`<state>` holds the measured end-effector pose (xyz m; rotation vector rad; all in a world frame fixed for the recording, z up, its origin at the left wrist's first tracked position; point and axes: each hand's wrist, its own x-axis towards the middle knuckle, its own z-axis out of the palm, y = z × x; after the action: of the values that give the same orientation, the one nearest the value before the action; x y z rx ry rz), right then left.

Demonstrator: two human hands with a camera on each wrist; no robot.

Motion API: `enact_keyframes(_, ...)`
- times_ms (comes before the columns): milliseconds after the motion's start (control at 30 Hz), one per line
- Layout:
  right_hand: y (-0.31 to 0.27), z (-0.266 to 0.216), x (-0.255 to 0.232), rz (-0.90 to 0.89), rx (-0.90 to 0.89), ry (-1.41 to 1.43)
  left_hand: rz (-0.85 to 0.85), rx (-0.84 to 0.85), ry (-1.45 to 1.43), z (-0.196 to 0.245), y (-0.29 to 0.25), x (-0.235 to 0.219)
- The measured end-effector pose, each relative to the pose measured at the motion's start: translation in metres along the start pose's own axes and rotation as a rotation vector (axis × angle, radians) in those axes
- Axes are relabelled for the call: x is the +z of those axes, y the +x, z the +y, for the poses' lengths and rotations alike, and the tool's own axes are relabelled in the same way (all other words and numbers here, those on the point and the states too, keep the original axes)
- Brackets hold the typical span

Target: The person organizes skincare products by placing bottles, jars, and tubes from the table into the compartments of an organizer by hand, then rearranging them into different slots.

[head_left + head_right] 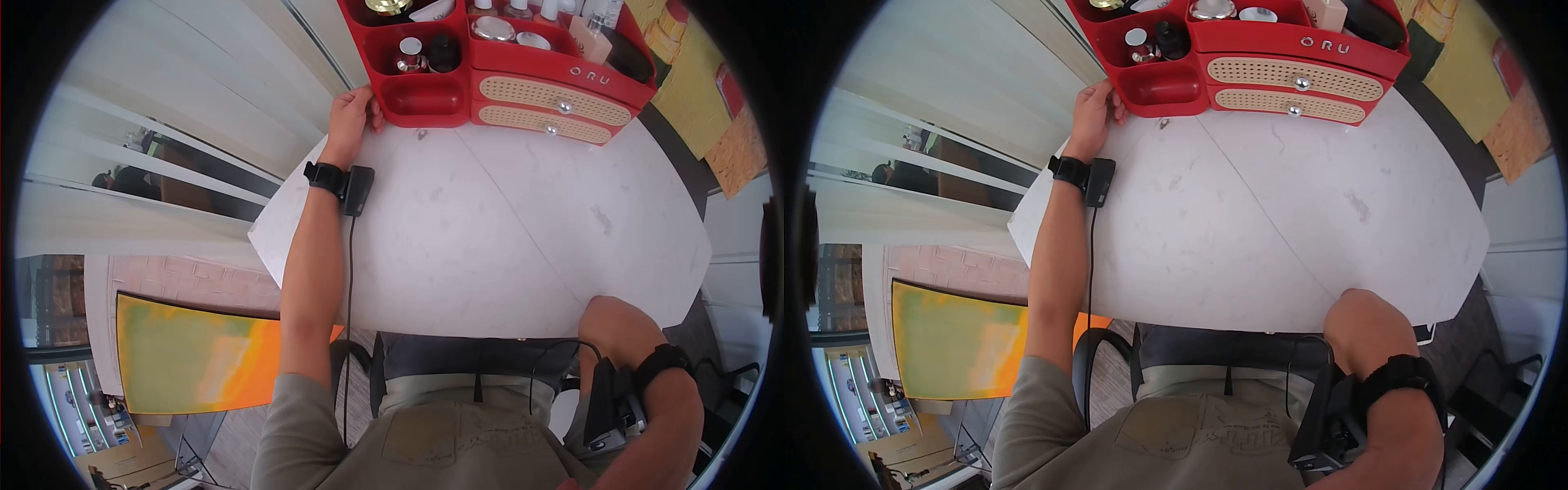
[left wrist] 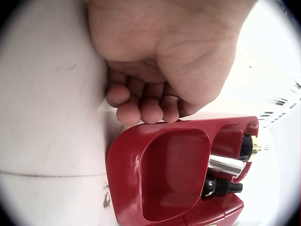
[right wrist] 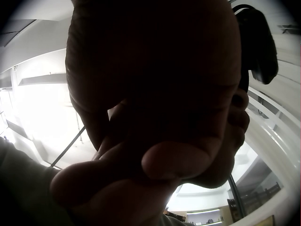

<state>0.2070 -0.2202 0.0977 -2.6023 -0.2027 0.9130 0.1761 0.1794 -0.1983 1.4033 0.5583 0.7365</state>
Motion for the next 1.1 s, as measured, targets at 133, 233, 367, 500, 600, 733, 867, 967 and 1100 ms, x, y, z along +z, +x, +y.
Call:
enact_keyframes(133,0.002,-0.008,0.001,0.0,-0.008,-0.009,0.003,-0.002,-0.001,0.0,0.0,0.0)
enact_keyframes(233,0.002,-0.011,0.002,0.0,-0.014,-0.015,-0.006,0.003,0.0,-0.001,0.001,-0.001)
enact_keyframes(367,0.004,-0.021,0.003,0.0,-0.021,-0.023,-0.007,0.005,-0.002,-0.002,0.001,-0.002)
enact_keyframes(500,0.0,0.002,0.0,0.0,-0.029,-0.031,-0.004,0.0,-0.003,-0.001,0.001,-0.001)
enact_keyframes(600,-0.003,0.017,-0.002,-0.001,-0.034,-0.038,-0.002,-0.001,-0.003,-0.001,0.001,-0.001)
enact_keyframes(733,-0.003,0.021,-0.002,-0.001,-0.042,-0.046,-0.004,0.0,-0.005,-0.002,0.002,-0.002)
enact_keyframes(867,-0.008,0.048,-0.006,-0.001,-0.049,-0.054,-0.005,-0.001,-0.006,-0.002,0.001,-0.002)
enact_keyframes(967,0.0,0.009,-0.001,-0.001,-0.055,-0.06,0.006,-0.001,0.006,-0.001,0.001,-0.001)
enact_keyframes(1100,0.001,0.005,0.001,-0.001,-0.062,-0.069,-0.007,0.006,0.002,-0.002,0.002,-0.002)
